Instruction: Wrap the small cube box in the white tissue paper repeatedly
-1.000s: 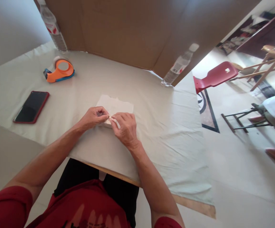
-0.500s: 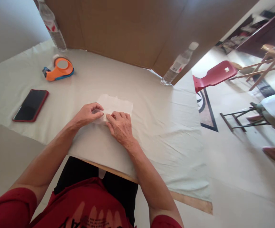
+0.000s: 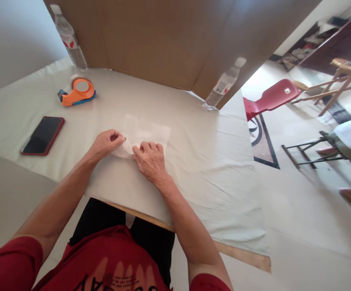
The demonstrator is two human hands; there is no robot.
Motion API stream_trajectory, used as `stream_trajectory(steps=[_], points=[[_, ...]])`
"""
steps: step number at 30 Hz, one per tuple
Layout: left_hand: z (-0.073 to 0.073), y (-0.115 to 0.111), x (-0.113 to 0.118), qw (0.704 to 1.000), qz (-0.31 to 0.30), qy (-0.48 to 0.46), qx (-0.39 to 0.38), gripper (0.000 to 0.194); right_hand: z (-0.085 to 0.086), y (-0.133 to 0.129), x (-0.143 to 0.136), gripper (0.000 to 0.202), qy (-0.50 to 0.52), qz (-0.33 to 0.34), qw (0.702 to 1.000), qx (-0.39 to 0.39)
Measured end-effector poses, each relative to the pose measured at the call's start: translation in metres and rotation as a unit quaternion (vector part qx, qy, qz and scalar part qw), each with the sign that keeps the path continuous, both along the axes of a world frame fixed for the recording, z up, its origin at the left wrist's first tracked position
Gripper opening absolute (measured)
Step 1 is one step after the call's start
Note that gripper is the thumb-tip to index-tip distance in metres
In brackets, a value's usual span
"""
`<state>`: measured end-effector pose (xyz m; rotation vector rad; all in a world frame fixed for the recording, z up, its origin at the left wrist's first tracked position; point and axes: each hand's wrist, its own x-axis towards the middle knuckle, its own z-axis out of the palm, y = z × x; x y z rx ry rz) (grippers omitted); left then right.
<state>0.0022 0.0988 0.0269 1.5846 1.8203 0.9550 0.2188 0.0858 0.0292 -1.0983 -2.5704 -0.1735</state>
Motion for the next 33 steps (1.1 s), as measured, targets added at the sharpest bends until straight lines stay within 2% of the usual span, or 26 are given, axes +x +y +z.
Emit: stream_trajectory(steps=[2,5,8,11,14,21,24,27,30,33], points=[[0.001,-0.003,-0.007,0.999,0.023,0.022,-0.014,0.038,-0.001,0.000,-0.001,0.020,0.002,0.001,1.000,0.002],[0.004,-0.007,-0.016,0.996,0.026,0.070,-0.044,0.053,-0.003,0.000,-0.001,0.019,0.007,0.002,1.000,0.003],[0.007,-0.007,-0.018,0.991,0.023,0.112,-0.062,0.059,-0.003,0.001,-0.002,0.019,0.003,0.002,1.000,0.009],[0.011,-0.001,-0.011,0.988,0.013,0.129,-0.089,0.054,-0.002,0.001,-0.003,0.020,-0.005,-0.002,1.000,0.012],[0.016,0.003,-0.004,0.985,-0.006,0.105,-0.135,0.045,-0.001,0.001,-0.004,0.020,-0.016,-0.008,1.000,0.010],[0.026,-0.002,0.004,0.976,-0.002,-0.066,-0.206,0.035,-0.001,0.001,-0.005,0.020,-0.024,-0.013,1.000,0.006],[0.027,-0.002,0.007,0.976,-0.008,-0.080,-0.200,0.029,-0.001,0.001,-0.006,0.020,-0.021,-0.014,1.000,0.007],[0.024,0.001,0.012,0.985,-0.009,-0.042,-0.167,0.023,-0.002,0.001,-0.006,0.020,-0.022,-0.015,1.000,0.010],[0.022,0.003,0.019,0.989,0.012,-0.011,-0.148,0.017,-0.003,0.001,-0.006,0.020,-0.020,-0.014,1.000,0.012],[0.023,0.002,0.027,0.989,0.037,-0.033,-0.143,0.016,-0.002,0.001,-0.007,0.020,-0.018,-0.013,1.000,0.012]])
